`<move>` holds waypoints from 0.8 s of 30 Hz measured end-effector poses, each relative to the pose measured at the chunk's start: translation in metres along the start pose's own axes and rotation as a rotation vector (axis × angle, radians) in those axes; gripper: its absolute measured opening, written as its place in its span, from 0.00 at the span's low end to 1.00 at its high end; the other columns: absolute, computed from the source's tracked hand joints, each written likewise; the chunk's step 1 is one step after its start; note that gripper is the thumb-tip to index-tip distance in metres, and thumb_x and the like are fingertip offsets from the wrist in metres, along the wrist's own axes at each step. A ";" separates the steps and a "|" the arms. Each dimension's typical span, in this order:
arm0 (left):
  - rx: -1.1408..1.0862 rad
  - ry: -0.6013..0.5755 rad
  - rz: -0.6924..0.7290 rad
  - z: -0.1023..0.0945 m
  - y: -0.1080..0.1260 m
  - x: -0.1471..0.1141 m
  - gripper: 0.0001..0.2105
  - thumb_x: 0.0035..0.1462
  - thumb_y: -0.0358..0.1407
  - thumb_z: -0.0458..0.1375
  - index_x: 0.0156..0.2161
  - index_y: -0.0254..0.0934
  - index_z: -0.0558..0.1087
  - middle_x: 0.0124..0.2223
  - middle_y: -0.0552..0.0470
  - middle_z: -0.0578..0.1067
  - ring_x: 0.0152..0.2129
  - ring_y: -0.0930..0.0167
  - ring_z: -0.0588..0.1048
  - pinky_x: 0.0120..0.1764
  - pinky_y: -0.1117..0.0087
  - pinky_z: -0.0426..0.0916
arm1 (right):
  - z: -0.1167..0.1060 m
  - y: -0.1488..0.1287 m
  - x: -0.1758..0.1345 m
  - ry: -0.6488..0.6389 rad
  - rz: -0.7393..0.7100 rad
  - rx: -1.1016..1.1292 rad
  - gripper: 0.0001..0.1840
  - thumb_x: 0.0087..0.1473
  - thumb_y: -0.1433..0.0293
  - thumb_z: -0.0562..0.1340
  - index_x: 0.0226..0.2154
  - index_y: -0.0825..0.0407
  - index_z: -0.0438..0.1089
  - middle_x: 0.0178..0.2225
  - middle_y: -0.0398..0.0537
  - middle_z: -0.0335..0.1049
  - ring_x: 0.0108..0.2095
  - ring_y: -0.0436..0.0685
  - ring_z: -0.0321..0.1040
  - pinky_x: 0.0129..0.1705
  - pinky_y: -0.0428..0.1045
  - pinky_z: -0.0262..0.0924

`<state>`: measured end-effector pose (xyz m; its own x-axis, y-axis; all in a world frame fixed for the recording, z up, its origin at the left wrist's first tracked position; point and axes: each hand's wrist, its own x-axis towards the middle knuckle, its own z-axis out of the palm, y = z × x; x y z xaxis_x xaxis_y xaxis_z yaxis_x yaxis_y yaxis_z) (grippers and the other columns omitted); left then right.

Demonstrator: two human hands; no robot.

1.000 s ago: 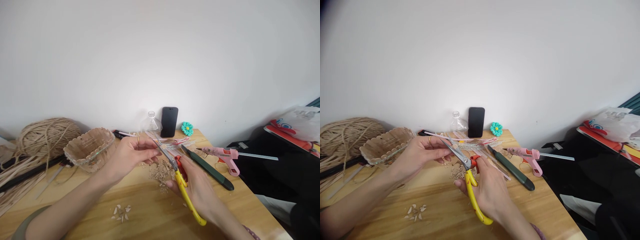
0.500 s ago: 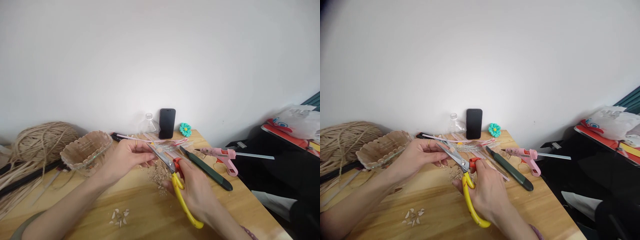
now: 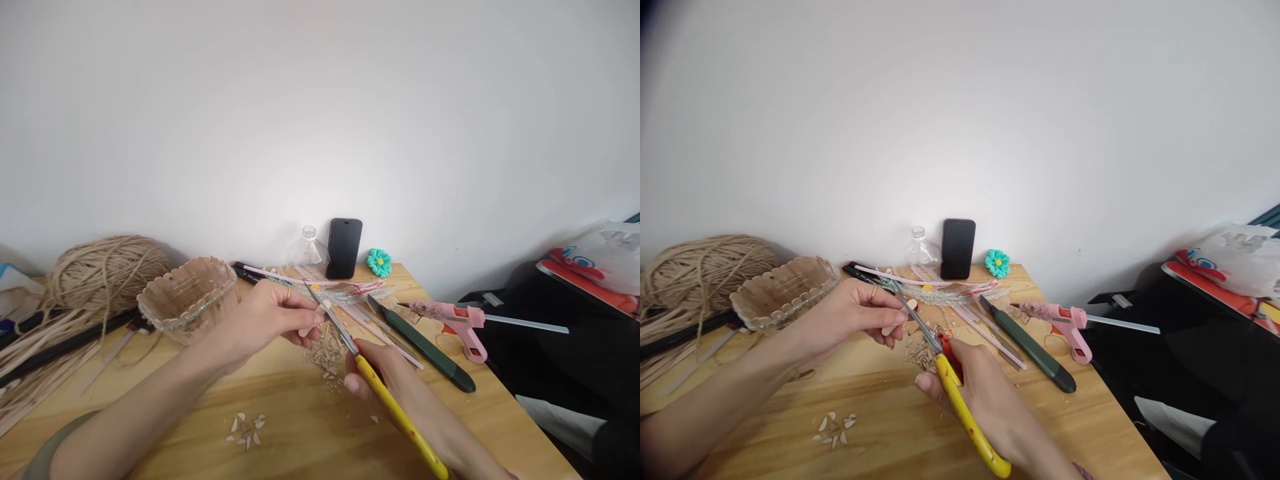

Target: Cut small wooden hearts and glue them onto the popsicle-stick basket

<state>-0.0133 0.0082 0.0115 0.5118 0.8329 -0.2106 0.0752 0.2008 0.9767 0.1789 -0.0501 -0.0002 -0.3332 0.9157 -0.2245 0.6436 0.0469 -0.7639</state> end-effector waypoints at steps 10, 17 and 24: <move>0.019 -0.002 0.035 0.000 0.001 -0.002 0.10 0.48 0.32 0.59 0.18 0.34 0.73 0.20 0.55 0.73 0.19 0.76 0.69 0.28 0.74 0.65 | 0.002 0.005 -0.001 -0.011 -0.022 0.076 0.19 0.50 0.54 0.57 0.23 0.50 0.53 0.22 0.37 0.47 0.24 0.50 0.43 0.24 0.45 0.40; 0.017 -0.010 0.044 -0.002 0.000 -0.002 0.08 0.49 0.33 0.59 0.22 0.34 0.76 0.21 0.55 0.74 0.20 0.77 0.69 0.28 0.75 0.65 | 0.003 0.007 0.001 -0.020 -0.008 0.088 0.19 0.50 0.56 0.57 0.22 0.50 0.51 0.21 0.36 0.45 0.23 0.48 0.41 0.22 0.44 0.38; 0.003 -0.016 0.032 -0.003 0.003 -0.002 0.08 0.48 0.32 0.59 0.21 0.34 0.75 0.20 0.55 0.74 0.19 0.77 0.70 0.27 0.77 0.66 | 0.006 0.011 0.002 0.015 -0.028 0.032 0.21 0.51 0.54 0.55 0.20 0.50 0.49 0.20 0.36 0.44 0.23 0.48 0.41 0.22 0.45 0.38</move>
<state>-0.0172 0.0084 0.0146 0.5272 0.8308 -0.1784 0.0611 0.1724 0.9831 0.1815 -0.0497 -0.0129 -0.3405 0.9201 -0.1936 0.6118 0.0604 -0.7887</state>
